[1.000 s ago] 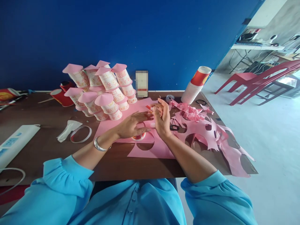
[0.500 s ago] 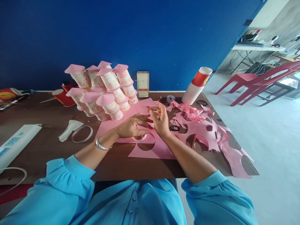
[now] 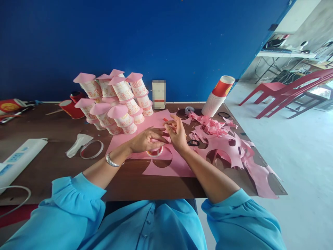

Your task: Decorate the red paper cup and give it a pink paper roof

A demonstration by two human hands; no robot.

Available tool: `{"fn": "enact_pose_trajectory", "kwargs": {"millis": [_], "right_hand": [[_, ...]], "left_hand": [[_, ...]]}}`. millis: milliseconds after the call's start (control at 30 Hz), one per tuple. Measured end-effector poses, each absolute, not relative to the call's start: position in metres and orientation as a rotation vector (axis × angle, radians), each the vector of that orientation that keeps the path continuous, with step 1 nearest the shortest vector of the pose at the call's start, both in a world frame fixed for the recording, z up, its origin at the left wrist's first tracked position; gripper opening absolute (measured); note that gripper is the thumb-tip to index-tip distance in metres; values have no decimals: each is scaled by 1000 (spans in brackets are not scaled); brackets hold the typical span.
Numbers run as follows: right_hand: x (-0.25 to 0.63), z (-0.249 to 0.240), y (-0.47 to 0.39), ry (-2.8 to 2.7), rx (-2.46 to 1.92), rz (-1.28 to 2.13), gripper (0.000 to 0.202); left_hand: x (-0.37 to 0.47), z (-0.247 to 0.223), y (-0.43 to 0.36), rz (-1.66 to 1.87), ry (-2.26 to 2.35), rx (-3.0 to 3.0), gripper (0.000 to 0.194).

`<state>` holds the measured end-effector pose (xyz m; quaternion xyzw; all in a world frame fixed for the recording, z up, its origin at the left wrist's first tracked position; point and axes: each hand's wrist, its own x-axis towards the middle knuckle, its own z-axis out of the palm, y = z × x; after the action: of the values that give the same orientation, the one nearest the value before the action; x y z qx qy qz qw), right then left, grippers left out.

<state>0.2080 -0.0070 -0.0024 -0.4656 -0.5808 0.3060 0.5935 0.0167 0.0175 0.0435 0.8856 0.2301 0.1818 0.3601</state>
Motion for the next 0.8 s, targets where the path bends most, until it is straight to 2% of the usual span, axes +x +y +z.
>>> {"fn": "enact_pose_trajectory", "kwargs": {"millis": [167,333,467,533,667,733,800], "right_hand": [[209,0,-7,-1365,-1094,725,54],[206,1,-10,-1359,-1073,724,49],[204,-4,-10,-1394,-1047,701,48],[203,-5,-9,-1399,-1035,687,47],[200,-4,-13,-1421,-1001,654,43],[195,-5,-17,-1482,-1004,620,41],[189,-7,-22,-1569,-1027,582,40]], "left_hand": [[15,40,19,540,572,2284,24],[9,38,18,648,649,2242,38],[7,37,17,617,631,2174,38],[4,37,17,605,628,2153,51],[-14,36,14,555,772,2099,97],[-24,33,12,519,831,2076,102],[-31,27,10,509,843,2068,97]]}}
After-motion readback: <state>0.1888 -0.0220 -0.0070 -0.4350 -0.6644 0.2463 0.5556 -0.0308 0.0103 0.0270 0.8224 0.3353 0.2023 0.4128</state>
